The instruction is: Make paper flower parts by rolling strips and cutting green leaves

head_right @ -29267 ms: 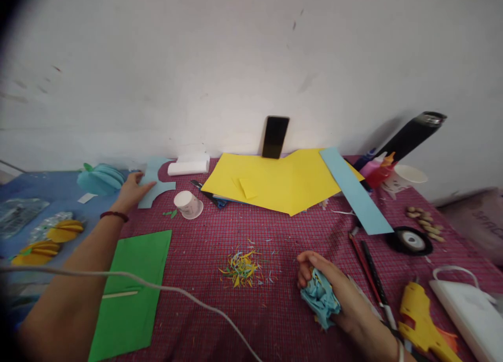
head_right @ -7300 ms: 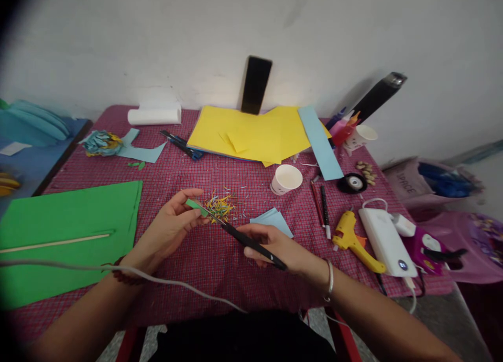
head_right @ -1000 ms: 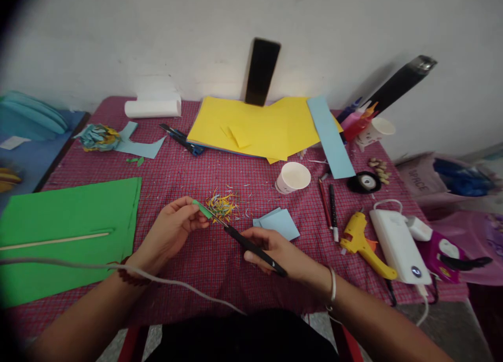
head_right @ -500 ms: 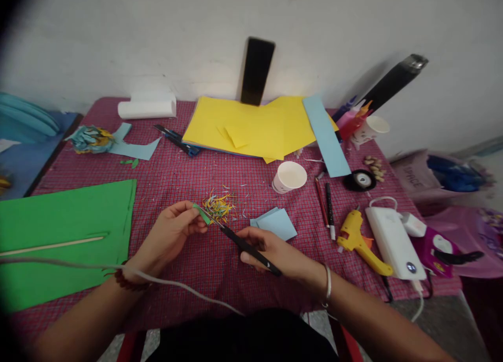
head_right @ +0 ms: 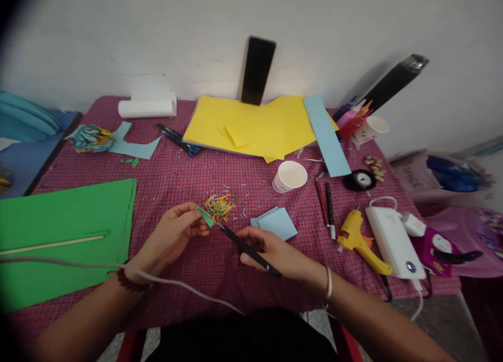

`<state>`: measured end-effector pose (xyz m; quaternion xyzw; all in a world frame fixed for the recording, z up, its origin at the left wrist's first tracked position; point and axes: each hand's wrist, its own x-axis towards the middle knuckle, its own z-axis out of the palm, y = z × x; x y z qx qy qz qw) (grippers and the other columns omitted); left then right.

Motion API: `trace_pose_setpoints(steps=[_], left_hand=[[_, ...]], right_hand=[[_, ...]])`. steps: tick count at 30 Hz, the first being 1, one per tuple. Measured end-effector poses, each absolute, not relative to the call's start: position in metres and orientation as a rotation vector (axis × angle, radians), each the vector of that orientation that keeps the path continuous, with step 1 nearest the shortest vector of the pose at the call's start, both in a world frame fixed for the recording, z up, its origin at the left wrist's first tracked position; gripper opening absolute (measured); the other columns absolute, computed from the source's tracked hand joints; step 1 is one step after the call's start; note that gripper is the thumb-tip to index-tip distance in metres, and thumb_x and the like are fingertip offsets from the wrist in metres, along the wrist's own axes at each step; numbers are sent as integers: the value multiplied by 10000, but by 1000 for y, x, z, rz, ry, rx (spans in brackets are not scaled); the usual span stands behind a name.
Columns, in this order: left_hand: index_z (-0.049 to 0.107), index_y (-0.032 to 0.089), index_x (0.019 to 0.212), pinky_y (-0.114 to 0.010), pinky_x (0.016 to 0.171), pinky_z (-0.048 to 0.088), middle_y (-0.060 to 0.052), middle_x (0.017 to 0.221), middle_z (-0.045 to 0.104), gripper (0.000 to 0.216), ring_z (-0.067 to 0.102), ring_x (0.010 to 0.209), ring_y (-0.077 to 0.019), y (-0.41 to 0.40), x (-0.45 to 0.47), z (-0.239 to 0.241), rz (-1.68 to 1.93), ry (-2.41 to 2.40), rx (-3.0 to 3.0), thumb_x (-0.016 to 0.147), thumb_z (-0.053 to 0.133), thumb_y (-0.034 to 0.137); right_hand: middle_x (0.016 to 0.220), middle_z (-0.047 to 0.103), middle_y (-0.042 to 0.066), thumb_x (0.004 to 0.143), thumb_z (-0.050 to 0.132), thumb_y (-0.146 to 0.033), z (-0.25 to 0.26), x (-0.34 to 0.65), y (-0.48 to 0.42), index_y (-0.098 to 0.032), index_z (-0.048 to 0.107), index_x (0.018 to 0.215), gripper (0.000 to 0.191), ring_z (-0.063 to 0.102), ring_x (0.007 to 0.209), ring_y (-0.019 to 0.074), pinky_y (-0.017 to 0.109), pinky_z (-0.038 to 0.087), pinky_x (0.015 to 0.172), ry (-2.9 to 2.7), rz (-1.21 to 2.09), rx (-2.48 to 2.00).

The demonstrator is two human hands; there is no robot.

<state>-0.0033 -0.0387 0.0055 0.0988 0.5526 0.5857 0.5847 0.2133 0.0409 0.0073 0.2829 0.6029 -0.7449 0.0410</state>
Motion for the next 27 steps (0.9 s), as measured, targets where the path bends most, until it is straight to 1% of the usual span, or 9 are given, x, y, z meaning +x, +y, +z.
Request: trace_pose_setpoints(steps=[4,6,12,18,24,27], left_hand=[[548,152,641,-245,499,531,5,535,619,151,589,469,-109,-39,-4,6,1363,1291,236,655,686,213],[551,151,642,-243,491,529,7,534,619,145,585,466,-109,-39,-4,6,1366,1297,238,652,684,209],[545,153,644,-244,496,533,8,536,621,153,591,466,-109,-39,-4,5,1366,1297,230,646,691,201],[547,155,652,-252,498,536,7,533,623,179,592,467,-113,-39,-4,4,1373,1272,231,642,712,223],[568,155,638,-256,494,532,3,526,633,151,595,459,-123,-38,-5,7,1396,1281,215,624,703,219],[587,151,624,-247,496,527,-4,530,641,128,600,468,-123,-38,-5,9,1422,1284,239,628,693,222]], right_hand=[[820,483,-3,805,667,-451,7,213,41,-158,532,1110,444,416,681,103,226,340,575,1929,-2272,824],[823,479,-1,814,656,-453,8,212,41,-155,531,1109,437,412,687,104,228,337,580,1941,-2278,811],[763,458,-27,796,671,-479,10,212,40,-167,521,1104,464,379,594,81,212,299,499,1857,-2288,876],[655,432,-65,790,674,-500,12,212,38,-158,522,1049,456,339,492,52,198,252,435,1829,-2270,919],[684,447,-55,795,652,-537,9,214,39,-147,498,1077,506,374,498,51,202,291,451,1796,-2374,843],[718,461,-38,796,638,-562,14,218,42,-150,492,1050,506,398,531,61,213,320,487,1835,-2414,785]])
